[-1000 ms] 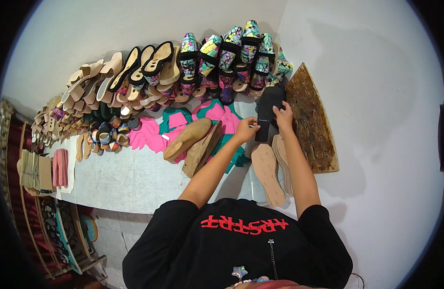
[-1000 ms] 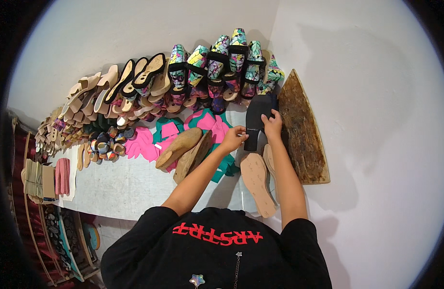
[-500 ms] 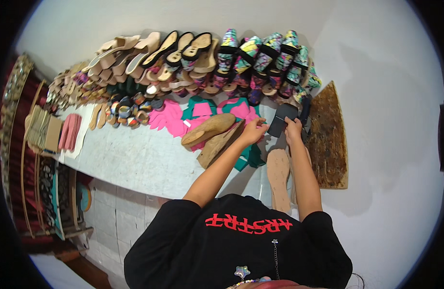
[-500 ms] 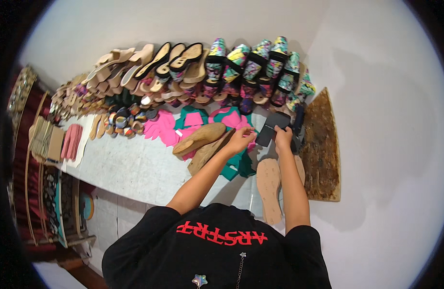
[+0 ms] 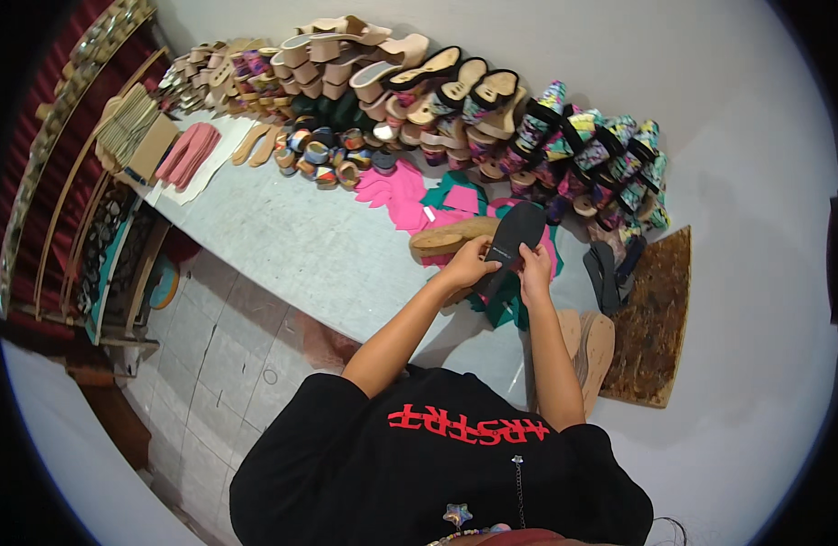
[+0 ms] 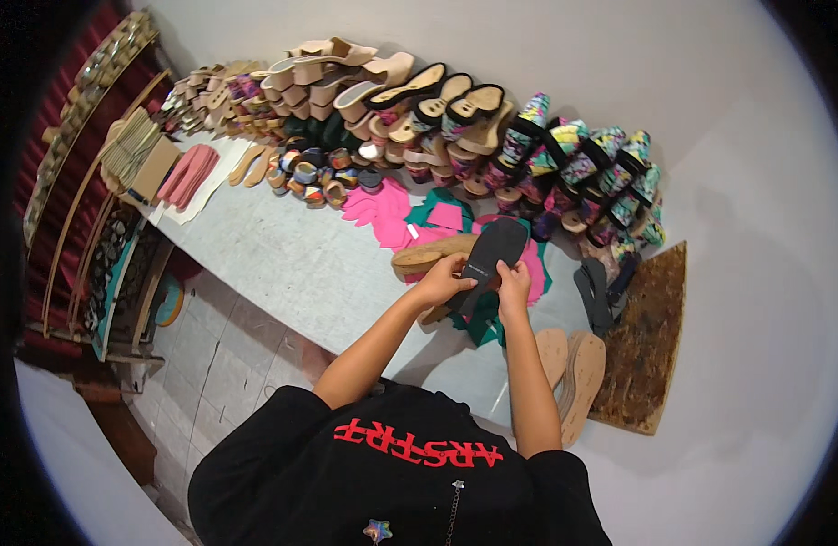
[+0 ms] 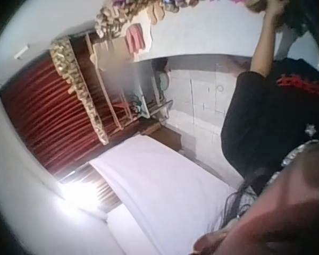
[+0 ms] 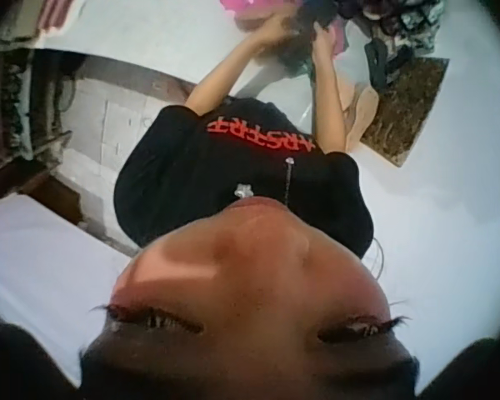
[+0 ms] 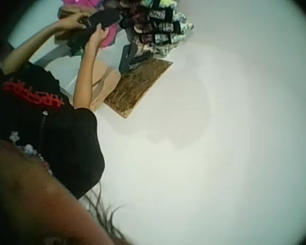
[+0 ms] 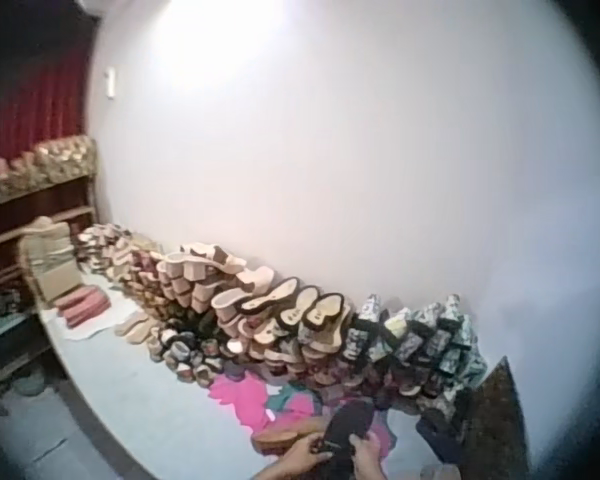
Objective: The recorder is sorting and organizing various sandal components and soles on a workbench.
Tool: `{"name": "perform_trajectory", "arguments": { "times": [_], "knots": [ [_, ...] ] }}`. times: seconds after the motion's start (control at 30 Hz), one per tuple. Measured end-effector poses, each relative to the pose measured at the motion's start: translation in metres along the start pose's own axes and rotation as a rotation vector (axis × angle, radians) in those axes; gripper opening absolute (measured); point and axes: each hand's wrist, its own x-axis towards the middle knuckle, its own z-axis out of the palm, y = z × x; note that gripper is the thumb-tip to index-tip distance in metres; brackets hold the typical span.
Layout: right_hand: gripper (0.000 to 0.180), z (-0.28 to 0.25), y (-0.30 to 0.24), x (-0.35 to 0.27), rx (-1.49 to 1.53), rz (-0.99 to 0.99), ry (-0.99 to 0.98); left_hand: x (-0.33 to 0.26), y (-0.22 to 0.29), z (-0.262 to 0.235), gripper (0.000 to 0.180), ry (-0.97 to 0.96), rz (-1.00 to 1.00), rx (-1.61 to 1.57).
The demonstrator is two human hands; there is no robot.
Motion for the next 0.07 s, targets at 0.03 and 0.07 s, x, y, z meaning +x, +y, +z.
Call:
{"name": "perform_trajectory", "arguments": {
  "times": [0.03,0.07],
  "knots": [
    [0.023,0.006,0.006,0.000,-0.073,-0.028,-0.024,-0.002,-0.009,-0.010,0.030,0.013,0.021,0.020],
    [0.026,0.014,0.012,-0.001,-0.145,-0.057,-0.049,-0.004,-0.016,-0.021,0.034,0.025,0.041,0.042]
  ]
}}
